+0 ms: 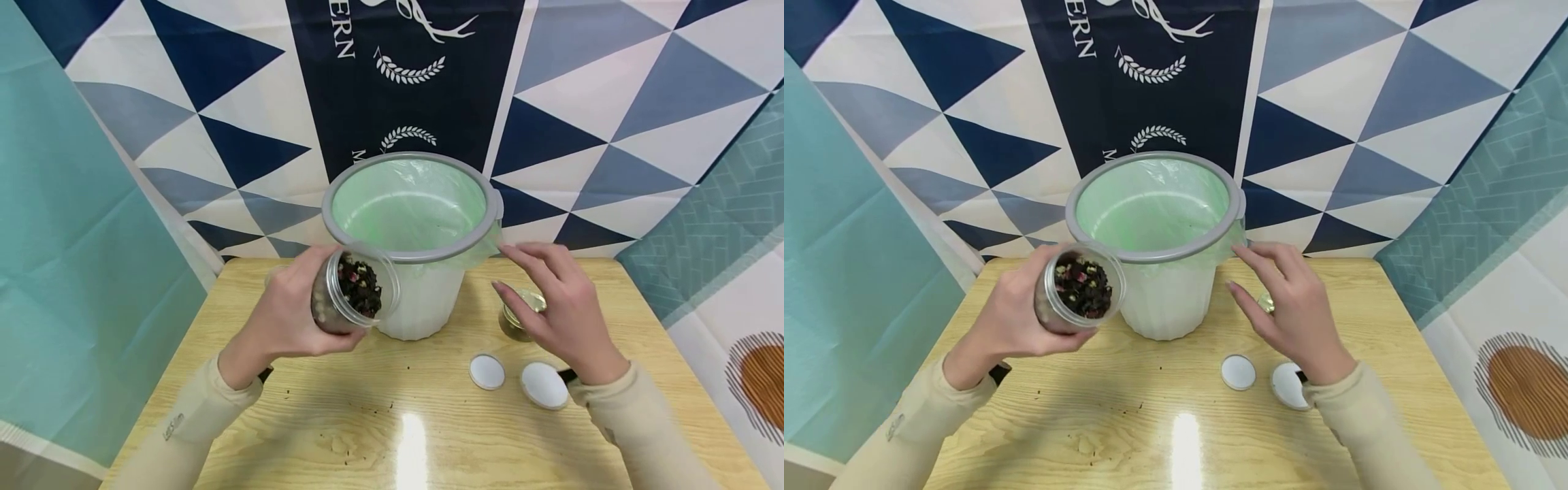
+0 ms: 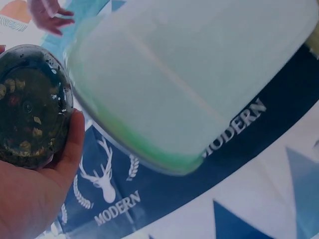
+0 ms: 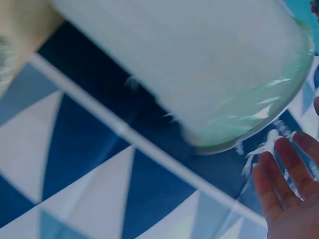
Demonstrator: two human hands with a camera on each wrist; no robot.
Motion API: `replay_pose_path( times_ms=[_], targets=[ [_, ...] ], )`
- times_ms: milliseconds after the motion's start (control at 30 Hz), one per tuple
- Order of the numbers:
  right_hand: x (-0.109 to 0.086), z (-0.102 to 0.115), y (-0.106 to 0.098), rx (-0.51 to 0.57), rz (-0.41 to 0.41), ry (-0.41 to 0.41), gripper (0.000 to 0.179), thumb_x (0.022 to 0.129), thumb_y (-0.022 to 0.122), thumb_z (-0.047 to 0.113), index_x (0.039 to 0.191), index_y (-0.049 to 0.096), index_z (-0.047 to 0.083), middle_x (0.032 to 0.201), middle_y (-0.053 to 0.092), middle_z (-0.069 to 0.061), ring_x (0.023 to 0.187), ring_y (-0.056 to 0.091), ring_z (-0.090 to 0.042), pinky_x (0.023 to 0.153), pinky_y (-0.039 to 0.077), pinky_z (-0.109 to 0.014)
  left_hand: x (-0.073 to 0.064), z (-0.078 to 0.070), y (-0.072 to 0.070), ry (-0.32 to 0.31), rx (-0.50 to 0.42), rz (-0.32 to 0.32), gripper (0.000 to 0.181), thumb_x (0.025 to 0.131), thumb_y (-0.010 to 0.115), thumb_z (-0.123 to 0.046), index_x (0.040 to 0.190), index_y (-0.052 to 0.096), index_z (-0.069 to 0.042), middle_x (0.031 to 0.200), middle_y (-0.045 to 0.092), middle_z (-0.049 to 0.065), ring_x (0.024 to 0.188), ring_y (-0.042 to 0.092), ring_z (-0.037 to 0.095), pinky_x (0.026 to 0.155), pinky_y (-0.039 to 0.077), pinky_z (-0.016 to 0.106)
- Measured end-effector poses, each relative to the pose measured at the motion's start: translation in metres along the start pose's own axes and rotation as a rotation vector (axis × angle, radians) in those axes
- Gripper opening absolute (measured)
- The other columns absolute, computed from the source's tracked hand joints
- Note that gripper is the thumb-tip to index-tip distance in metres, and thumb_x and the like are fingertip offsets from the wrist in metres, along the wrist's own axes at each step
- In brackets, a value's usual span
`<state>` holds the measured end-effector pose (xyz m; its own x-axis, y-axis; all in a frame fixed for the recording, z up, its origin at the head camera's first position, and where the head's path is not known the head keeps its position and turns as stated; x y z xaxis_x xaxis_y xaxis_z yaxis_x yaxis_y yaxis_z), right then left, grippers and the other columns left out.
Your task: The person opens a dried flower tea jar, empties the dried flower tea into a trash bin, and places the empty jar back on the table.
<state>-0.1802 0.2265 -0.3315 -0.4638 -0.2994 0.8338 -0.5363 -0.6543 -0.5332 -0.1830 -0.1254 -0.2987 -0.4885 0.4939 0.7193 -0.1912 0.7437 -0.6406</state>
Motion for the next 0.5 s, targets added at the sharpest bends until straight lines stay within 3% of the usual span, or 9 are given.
replay_pose_path(
  times_ms=[233, 367, 500],
  targets=[
    [0.048, 0.015, 0.027, 0.094, -0.019, -0.1, 0.047, 0.105, 0.056, 0.044, 0.131, 0.07, 0.006, 0.119, 0.067, -0.019, 0.111, 0.062, -0.037, 0.097, 0.05, -0.045, 0.032, 0.004, -0.019, 0.021, 0.032, -0.023, 0.095, 0.059, 0.092, -0.039, 0.135, 0.056, 0.003, 0.125, 0.067, 0.015, 0.112, 0.068, 0.028, 0.096, 0.059, 0.046],
    [0.067, 0.02, 0.045, 0.119, -0.012, -0.135, 0.047, 0.107, 0.051, 0.044, 0.124, 0.073, 0.006, 0.111, 0.07, -0.016, 0.104, 0.065, -0.034, 0.089, 0.053, -0.048, 0.052, 0.011, -0.028, 0.007, 0.067, -0.027, 0.097, 0.059, 0.092, -0.038, 0.137, 0.054, 0.006, 0.127, 0.066, 0.018, 0.114, 0.068, 0.029, 0.096, 0.059, 0.047],
    [0.078, 0.023, 0.062, 0.095, 0.022, -0.178, 0.051, 0.109, 0.044, 0.045, 0.107, 0.078, 0.007, 0.097, 0.072, -0.009, 0.09, 0.065, -0.027, 0.078, 0.055, -0.044, 0.07, 0.019, -0.034, -0.04, 0.078, -0.021, 0.097, 0.06, 0.093, -0.037, 0.139, 0.054, 0.004, 0.131, 0.065, 0.016, 0.118, 0.066, 0.027, 0.101, 0.057, 0.047]
  ],
)
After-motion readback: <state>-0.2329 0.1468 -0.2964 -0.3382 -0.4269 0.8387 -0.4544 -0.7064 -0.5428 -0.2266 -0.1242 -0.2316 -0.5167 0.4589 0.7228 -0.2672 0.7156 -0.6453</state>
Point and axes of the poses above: each hand's wrist, its own x-axis towards the middle knuckle, its own y-axis out of the palm, z = x × y, the point moved 2 cm from there along x, towards the middle knuckle
